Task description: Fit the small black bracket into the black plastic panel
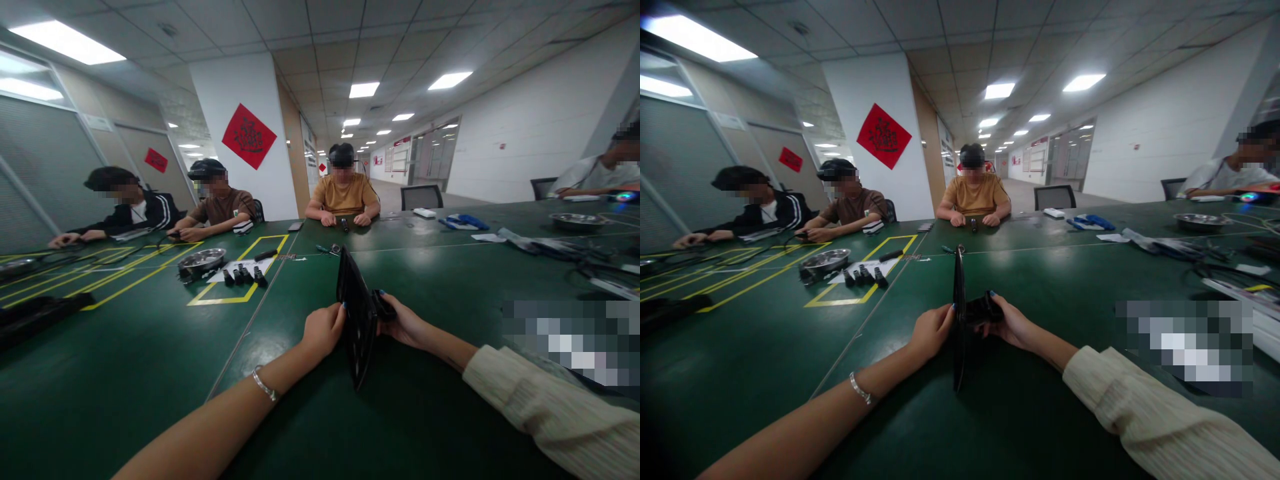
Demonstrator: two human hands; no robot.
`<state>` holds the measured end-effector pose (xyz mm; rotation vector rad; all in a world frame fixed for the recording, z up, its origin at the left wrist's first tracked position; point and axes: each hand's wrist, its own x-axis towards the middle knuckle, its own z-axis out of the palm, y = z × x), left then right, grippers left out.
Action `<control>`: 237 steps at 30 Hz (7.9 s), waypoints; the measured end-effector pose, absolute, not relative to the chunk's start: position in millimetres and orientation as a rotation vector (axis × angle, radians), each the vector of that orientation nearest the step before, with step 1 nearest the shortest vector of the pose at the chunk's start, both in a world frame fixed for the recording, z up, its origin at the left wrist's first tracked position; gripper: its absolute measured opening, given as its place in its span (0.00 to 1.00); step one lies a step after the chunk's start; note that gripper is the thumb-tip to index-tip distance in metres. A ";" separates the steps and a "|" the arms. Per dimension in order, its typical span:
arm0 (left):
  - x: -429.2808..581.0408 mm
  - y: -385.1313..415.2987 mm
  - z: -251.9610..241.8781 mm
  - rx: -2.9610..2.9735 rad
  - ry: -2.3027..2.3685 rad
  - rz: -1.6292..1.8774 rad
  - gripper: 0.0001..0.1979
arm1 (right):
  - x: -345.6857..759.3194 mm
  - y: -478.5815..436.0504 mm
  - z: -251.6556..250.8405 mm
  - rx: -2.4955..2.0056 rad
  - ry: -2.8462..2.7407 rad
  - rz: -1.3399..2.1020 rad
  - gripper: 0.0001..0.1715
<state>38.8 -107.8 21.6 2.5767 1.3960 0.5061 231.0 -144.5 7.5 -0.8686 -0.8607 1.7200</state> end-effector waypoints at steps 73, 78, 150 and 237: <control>38.9 -100.7 17.7 2.365 1.275 0.562 0.27 | 232.4 -142.0 1.8 -0.854 -0.876 1.703 0.25; 39.7 -101.5 19.9 2.376 1.299 0.529 0.25 | 231.4 -142.4 3.7 -0.861 -0.869 1.709 0.25; 38.9 -106.3 20.6 2.494 1.367 0.515 0.17 | 230.7 -144.9 8.1 -0.882 -0.866 1.707 0.25; 35.9 -89.5 9.9 2.140 1.035 0.606 0.18 | 232.6 -142.5 2.1 -0.854 -0.875 1.694 0.24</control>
